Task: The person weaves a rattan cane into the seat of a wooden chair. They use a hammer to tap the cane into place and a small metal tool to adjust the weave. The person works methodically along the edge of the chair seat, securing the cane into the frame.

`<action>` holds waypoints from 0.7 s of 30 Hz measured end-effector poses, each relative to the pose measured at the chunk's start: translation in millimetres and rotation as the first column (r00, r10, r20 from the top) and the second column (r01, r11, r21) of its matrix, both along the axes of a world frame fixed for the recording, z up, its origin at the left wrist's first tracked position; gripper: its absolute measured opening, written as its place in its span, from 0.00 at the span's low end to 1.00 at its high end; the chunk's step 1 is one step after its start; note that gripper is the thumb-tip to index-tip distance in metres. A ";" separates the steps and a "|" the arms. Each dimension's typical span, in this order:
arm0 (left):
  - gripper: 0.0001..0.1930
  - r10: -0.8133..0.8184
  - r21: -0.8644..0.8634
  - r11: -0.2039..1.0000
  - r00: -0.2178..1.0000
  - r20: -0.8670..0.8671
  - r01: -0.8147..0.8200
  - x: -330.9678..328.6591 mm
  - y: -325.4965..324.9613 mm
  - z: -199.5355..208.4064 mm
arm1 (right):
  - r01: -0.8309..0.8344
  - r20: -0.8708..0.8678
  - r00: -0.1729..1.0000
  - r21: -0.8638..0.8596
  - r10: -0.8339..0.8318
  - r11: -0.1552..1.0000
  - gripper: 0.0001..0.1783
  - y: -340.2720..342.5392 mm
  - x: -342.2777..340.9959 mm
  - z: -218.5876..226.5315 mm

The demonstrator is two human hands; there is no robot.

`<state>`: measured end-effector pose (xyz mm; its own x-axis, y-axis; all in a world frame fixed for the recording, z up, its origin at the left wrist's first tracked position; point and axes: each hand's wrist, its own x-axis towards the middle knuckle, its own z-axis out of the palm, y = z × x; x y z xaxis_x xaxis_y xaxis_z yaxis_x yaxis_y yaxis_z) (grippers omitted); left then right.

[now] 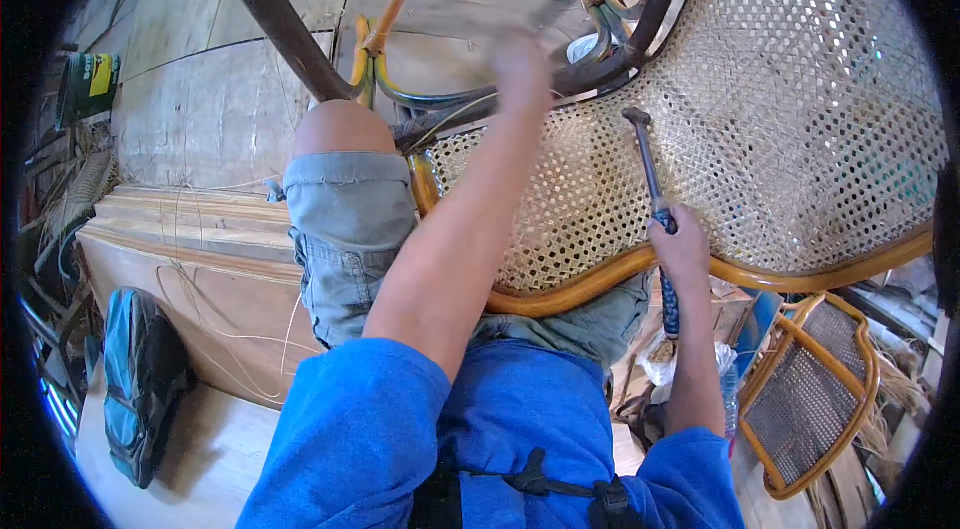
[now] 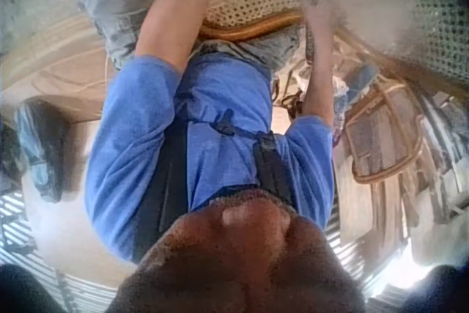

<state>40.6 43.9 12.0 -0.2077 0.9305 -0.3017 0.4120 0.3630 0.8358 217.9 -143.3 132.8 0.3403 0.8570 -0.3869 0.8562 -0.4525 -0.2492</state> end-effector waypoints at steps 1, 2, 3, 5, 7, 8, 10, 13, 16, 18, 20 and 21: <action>0.08 0.310 -0.167 0.950 0.822 0.477 -0.262 -20.0 10.9 10.5 | -0.016 0.003 1.000 0.063 0.016 0.998 0.14 -2.2 -0.7 -1.7; 0.08 0.559 -0.409 0.816 0.378 0.738 -0.410 -50.0 12.2 34.4 | -0.035 0.007 0.999 0.124 0.034 0.992 0.14 -4.8 -0.8 -2.0; 0.08 0.651 -0.578 0.688 0.021 0.759 -0.438 -78.7 7.2 60.9 | -0.065 0.005 0.998 0.186 0.065 0.980 0.14 -3.8 -1.4 -2.8; 0.09 0.671 -0.667 0.659 -0.129 0.730 -0.347 -77.9 -1.9 70.2 | 0.024 -0.043 0.999 0.160 -0.017 0.987 0.14 -4.6 11.0 -1.7; 0.07 0.208 -0.169 0.978 0.708 0.675 -0.126 -51.6 -45.5 8.4 | 0.061 -0.078 0.995 0.034 -0.058 0.998 0.13 3.7 5.4 11.3; 0.07 0.226 -0.088 0.973 0.793 0.565 -0.214 -27.5 -73.1 7.8 | 0.025 -0.083 0.996 0.045 -0.021 0.999 0.12 5.4 5.8 9.5; 0.07 0.131 -0.026 0.991 0.886 0.445 -0.133 -6.9 -119.0 35.0 | -0.023 -0.072 0.997 0.074 0.028 0.997 0.11 8.7 12.6 10.2; 0.09 -0.115 0.006 0.993 0.933 0.340 0.120 -10.1 -127.0 52.3 | 0.061 -0.258 0.963 -0.085 -0.082 0.994 0.11 23.5 11.5 15.8; 0.11 -0.230 0.006 0.972 0.945 0.231 0.235 -10.8 -123.7 45.9 | 0.099 -0.241 0.965 -0.023 -0.102 0.995 0.11 30.3 -0.2 19.7; 0.12 -0.308 -0.030 0.948 0.937 0.164 0.317 -10.4 -121.1 44.5 | 0.080 -0.223 0.968 -0.162 -0.115 0.983 0.10 45.0 -12.3 29.3; 0.13 -0.414 -0.077 0.904 0.906 0.088 0.421 -9.1 -119.5 49.3 | 0.061 -0.212 0.971 -0.215 -0.108 0.975 0.10 54.2 -16.8 27.1; 0.14 -0.441 -0.163 0.872 0.885 0.148 0.462 -10.6 -115.8 54.4 | 0.052 -0.212 0.972 -0.203 -0.096 0.978 0.10 55.2 -16.2 22.4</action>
